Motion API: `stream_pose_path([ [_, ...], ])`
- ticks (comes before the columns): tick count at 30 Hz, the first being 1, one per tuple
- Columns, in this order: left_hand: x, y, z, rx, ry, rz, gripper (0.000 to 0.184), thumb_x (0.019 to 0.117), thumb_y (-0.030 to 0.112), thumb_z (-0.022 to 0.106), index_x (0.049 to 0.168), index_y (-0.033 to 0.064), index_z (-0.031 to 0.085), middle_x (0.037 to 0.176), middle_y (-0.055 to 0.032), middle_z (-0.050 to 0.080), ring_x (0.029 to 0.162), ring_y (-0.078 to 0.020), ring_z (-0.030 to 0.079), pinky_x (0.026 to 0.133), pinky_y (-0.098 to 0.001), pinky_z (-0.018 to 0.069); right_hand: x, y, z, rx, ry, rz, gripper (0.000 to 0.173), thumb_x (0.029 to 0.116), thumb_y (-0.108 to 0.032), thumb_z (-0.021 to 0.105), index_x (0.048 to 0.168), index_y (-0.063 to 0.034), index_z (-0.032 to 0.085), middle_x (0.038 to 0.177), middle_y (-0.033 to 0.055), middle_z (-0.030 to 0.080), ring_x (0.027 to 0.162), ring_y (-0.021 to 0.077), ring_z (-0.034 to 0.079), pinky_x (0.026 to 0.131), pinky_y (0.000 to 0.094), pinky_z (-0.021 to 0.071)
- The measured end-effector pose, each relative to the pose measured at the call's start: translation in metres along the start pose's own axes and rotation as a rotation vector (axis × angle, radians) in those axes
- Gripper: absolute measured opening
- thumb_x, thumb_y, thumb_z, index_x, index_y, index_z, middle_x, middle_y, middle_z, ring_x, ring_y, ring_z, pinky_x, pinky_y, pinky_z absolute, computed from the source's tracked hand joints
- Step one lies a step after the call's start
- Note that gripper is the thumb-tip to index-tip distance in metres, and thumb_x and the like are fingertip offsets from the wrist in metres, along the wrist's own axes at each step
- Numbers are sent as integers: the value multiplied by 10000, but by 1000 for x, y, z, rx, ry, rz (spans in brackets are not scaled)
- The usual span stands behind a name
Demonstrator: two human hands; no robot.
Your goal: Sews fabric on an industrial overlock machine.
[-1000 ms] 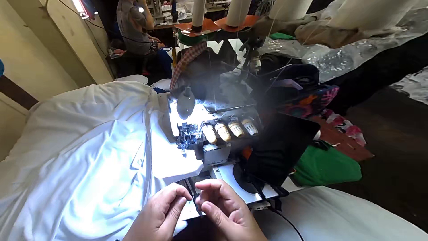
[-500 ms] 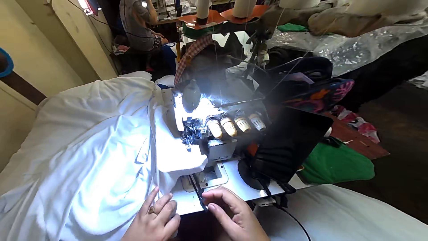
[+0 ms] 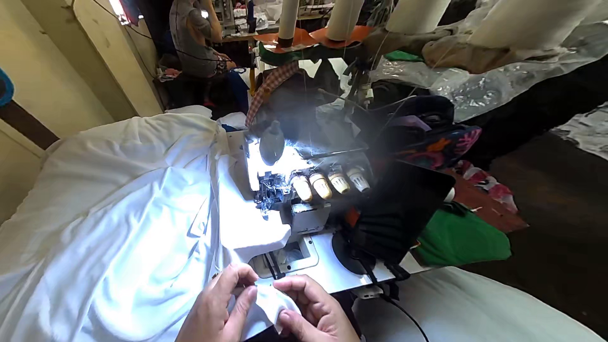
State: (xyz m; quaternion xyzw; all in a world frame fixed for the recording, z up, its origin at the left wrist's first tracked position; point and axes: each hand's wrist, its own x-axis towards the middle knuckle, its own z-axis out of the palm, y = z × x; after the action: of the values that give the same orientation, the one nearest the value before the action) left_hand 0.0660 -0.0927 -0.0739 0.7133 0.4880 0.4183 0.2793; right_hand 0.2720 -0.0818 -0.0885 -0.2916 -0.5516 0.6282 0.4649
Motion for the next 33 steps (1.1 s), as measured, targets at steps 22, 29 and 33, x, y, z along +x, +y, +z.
stream_pose_path([
  [22, 30, 39, 8, 173, 198, 183, 192, 1041, 233, 586, 1025, 83, 704, 941, -60, 685, 913, -42, 635, 820, -148, 508, 13, -27, -2, -306, 32, -101, 119, 954, -24, 655, 981, 71, 720, 924, 110, 691, 858, 69, 654, 789, 207, 550],
  [29, 92, -20, 21, 251, 308, -17, 145, 949, 246, 645, 970, 141, 742, 910, 61, 708, 884, -18, 671, 822, -222, 573, 77, 7, -27, -682, 254, -157, 221, 956, -342, 675, 888, -144, 747, 1042, -19, 678, 1015, 67, 636, 880, 255, 546],
  [33, 78, -25, 22, 275, 302, -42, 161, 959, 259, 612, 966, 158, 738, 915, 83, 710, 885, 6, 658, 811, -206, 551, 66, 13, -27, -555, 152, -107, 224, 957, -273, 681, 848, -83, 726, 1060, 28, 692, 988, 52, 644, 842, 201, 543],
])
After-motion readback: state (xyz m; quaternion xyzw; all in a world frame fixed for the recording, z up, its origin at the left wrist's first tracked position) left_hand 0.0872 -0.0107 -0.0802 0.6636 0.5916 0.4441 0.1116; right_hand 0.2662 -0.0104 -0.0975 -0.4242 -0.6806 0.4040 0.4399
